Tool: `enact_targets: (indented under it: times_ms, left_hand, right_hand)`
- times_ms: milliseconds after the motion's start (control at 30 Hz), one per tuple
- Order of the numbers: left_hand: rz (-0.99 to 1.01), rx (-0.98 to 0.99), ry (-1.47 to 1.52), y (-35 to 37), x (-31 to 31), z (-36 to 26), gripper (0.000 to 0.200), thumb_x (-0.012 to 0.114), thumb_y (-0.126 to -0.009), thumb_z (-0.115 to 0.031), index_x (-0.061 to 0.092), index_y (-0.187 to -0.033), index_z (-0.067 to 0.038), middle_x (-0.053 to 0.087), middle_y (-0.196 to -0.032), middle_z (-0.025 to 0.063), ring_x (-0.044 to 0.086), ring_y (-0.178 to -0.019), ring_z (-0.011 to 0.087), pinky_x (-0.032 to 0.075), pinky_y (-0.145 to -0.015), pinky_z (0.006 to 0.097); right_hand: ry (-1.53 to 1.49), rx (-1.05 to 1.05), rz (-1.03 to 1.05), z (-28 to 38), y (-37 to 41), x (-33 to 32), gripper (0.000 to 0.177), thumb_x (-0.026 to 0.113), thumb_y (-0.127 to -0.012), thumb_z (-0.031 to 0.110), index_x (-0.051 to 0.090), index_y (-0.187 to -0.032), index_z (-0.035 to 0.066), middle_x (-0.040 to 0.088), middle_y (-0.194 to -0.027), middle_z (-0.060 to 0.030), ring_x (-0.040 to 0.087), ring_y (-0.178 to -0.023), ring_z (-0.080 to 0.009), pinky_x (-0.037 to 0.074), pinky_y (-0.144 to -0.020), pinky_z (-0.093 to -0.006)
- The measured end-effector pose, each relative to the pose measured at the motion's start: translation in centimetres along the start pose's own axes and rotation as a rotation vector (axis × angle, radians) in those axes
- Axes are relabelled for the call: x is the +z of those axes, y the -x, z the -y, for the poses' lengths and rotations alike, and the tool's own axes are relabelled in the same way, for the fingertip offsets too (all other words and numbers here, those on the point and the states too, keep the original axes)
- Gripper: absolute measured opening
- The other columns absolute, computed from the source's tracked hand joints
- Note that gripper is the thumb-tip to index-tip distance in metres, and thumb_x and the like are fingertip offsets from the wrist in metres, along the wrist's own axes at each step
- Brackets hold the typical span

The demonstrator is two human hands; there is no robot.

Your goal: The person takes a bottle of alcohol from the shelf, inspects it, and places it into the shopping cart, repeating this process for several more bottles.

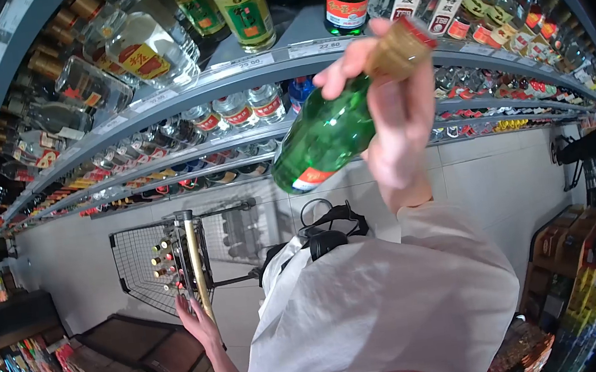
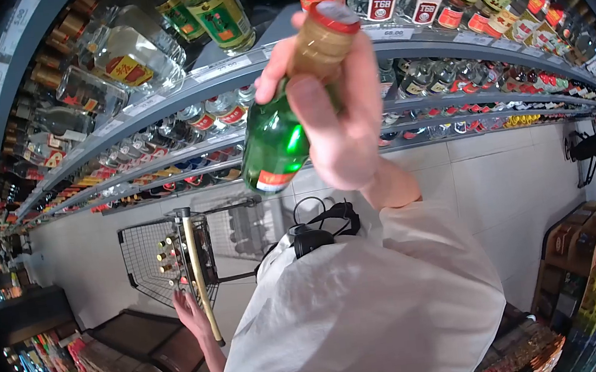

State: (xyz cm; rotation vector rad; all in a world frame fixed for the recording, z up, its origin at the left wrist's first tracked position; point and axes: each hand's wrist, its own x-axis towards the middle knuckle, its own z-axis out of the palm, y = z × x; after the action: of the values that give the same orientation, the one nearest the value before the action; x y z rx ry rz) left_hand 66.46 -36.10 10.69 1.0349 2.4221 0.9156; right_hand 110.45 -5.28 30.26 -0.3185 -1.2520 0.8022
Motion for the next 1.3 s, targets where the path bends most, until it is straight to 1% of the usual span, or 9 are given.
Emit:
enact_targets:
  times_ms: [100, 167, 333, 600, 667, 867, 1000, 1167, 1300]
  left_hand:
    - [0.278, 0.154, 0.351, -0.8, 3.6, -13.2, 0.057, 0.06, -0.106, -0.018, 0.044, -0.158, 0.0, 0.055, -0.154, 0.0213, 0.052, -0.144, 0.0311, 0.037, -0.122, 0.045]
    - [0.505, 0.377, 0.525, -0.4, 6.5, -19.0, 0.09, 0.079, -0.093, -0.034, 0.035, -0.164, -0.002, 0.051, -0.159, 0.0213, 0.046, -0.151, 0.0326, 0.033, -0.125, 0.0471]
    - [0.619, 0.594, 0.371, 1.9, 11.3, -26.7, 0.116, 0.092, -0.078, -0.046, 0.029, -0.166, -0.003, 0.053, -0.154, 0.0247, 0.054, -0.14, 0.0432, 0.046, -0.115, 0.0483]
    - [0.684, 0.419, 0.708, 1.0, 11.2, -23.8, 0.1, 0.085, -0.081, -0.033, 0.033, -0.162, -0.007, 0.064, -0.141, 0.0215, 0.067, -0.125, 0.0388, 0.055, -0.103, 0.0445]
    - [0.647, 0.438, 0.758, -0.3, 10.4, -22.8, 0.104, 0.085, -0.082, -0.033, 0.03, -0.164, -0.003, 0.064, -0.141, 0.0216, 0.068, -0.125, 0.0372, 0.054, -0.103, 0.043]
    - [0.762, 0.224, 0.675, -3.3, 5.8, -18.9, 0.091, 0.066, -0.1, -0.025, 0.011, -0.169, -0.001, 0.069, -0.123, 0.0285, 0.072, -0.109, 0.0399, 0.054, -0.095, 0.0438]
    - [0.483, 0.504, 0.354, -6.8, 1.8, -15.0, 0.067, 0.061, -0.105, -0.04, 0.043, -0.158, -0.003, 0.07, -0.106, 0.0276, 0.072, -0.092, 0.0412, 0.056, -0.083, 0.0478]
    - [0.329, 0.19, 0.818, -11.7, -5.6, -8.8, 0.056, 0.082, -0.093, -0.02, 0.06, -0.143, -0.008, 0.062, -0.101, 0.0015, 0.057, -0.086, 0.0102, 0.051, -0.082, 0.0287]
    - [0.424, 0.158, 0.901, -13.6, -9.4, -4.0, 0.036, 0.078, -0.098, -0.021, 0.062, -0.127, -0.004, 0.065, -0.094, -0.0003, 0.058, -0.084, 0.0084, 0.05, -0.075, 0.0283]
  right_hand:
    - [-0.055, 0.235, 0.098, -2.1, 3.9, 3.0, 0.051, 0.055, -0.111, 0.022, 0.034, -0.151, -0.001, 0.059, -0.113, -0.0142, 0.063, -0.096, -0.0218, 0.053, -0.093, -0.0423]
    - [-0.134, 0.347, 0.117, -3.3, 6.6, 4.4, 0.05, 0.055, -0.111, 0.019, 0.034, -0.151, -0.001, 0.059, -0.113, -0.0135, 0.063, -0.097, -0.021, 0.053, -0.095, -0.0402]
    - [-0.105, 0.524, -0.094, -4.0, 9.8, 5.8, 0.043, 0.052, -0.108, 0.006, 0.037, -0.148, -0.001, 0.062, -0.113, -0.0123, 0.064, -0.096, -0.0195, 0.054, -0.092, -0.0377]
    - [-0.125, 0.675, 0.021, -6.5, 13.4, 4.5, 0.072, 0.066, -0.105, 0.045, 0.04, -0.155, 0.0, 0.059, -0.143, -0.0167, 0.061, -0.129, -0.0295, 0.048, -0.113, -0.0474]
    - [-0.091, 1.032, 0.197, -7.4, 15.6, 4.0, 0.093, 0.073, -0.096, 0.061, 0.039, -0.158, 0.0, 0.053, -0.154, -0.0176, 0.053, -0.143, -0.0309, 0.044, -0.118, -0.0471]
    - [-0.213, 1.216, 0.478, -9.8, 16.9, 9.0, 0.111, 0.088, -0.082, 0.06, 0.038, -0.158, -0.004, 0.049, -0.157, -0.0176, 0.054, -0.141, -0.026, 0.045, -0.116, -0.0416]
    - [-0.148, 1.168, 0.488, -11.4, 16.1, 15.5, 0.097, 0.091, -0.084, 0.047, 0.046, -0.152, -0.006, 0.054, -0.153, -0.0181, 0.058, -0.137, -0.0261, 0.048, -0.113, -0.0413]
    - [0.083, 1.315, 0.859, -13.7, 13.2, 23.5, 0.072, 0.086, -0.074, 0.008, 0.057, -0.139, 0.0, 0.071, -0.127, -0.0116, 0.07, -0.114, -0.0215, 0.055, -0.097, -0.037]
    - [0.35, 0.758, 1.413, -15.9, 14.1, 30.8, 0.079, 0.094, -0.068, 0.016, 0.059, -0.137, 0.003, 0.075, -0.114, -0.0128, 0.073, -0.107, -0.0224, 0.055, -0.095, -0.037]
